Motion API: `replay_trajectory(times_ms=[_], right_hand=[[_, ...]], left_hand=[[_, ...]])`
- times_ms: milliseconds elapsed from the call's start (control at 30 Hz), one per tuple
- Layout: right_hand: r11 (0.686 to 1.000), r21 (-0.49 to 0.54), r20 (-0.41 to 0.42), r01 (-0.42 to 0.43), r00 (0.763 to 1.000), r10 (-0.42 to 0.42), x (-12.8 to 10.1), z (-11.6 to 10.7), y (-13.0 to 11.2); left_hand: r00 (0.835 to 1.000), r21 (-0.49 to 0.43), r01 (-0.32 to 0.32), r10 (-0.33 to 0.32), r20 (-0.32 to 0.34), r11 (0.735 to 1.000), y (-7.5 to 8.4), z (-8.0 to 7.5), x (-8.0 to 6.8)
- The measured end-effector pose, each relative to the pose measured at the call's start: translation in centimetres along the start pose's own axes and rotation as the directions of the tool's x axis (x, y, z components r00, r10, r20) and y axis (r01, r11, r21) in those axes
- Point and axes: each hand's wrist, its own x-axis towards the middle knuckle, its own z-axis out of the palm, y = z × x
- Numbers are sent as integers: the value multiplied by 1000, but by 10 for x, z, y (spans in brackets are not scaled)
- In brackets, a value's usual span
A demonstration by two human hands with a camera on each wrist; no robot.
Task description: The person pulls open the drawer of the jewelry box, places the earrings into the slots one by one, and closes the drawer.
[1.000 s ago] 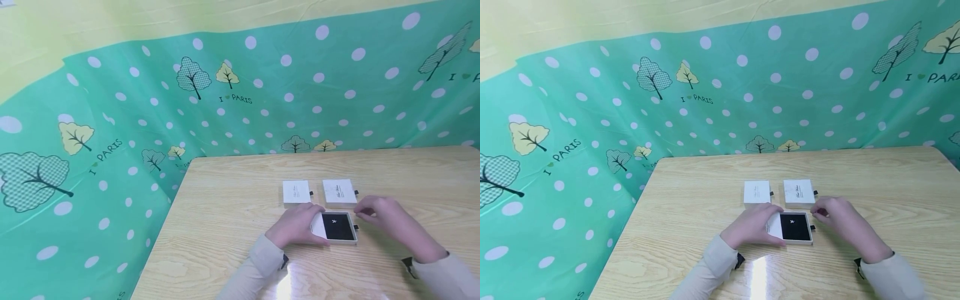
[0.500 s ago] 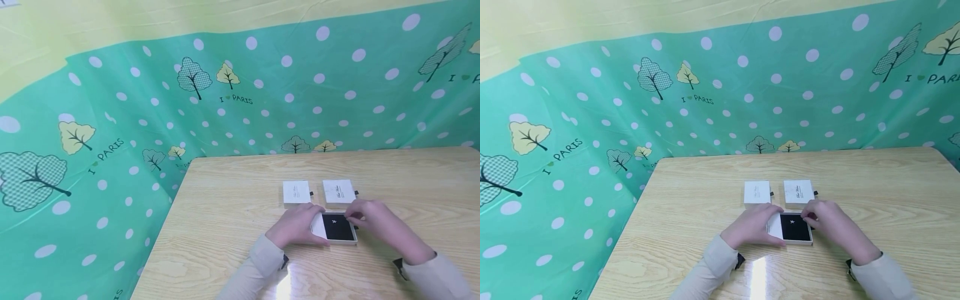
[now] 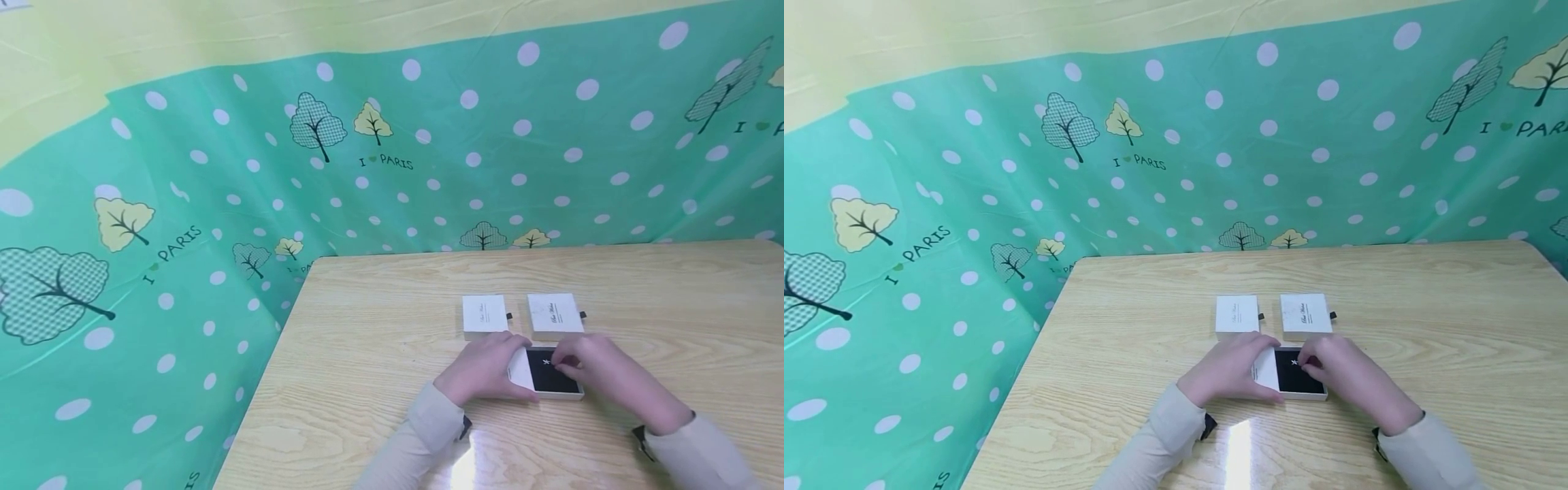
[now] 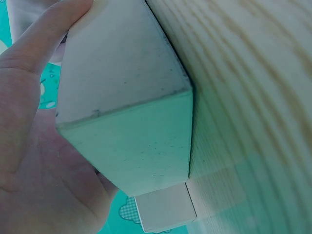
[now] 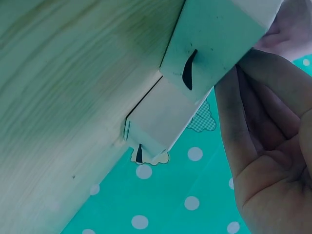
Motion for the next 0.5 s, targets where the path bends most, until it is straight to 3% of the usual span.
replay_trajectory(times_ms=[500], right_hand=[[998,-42,16,44,999,-43,3,6,-3]], left_hand=[[1000,-20,4,-4,3,1000,1,-2,-1]])
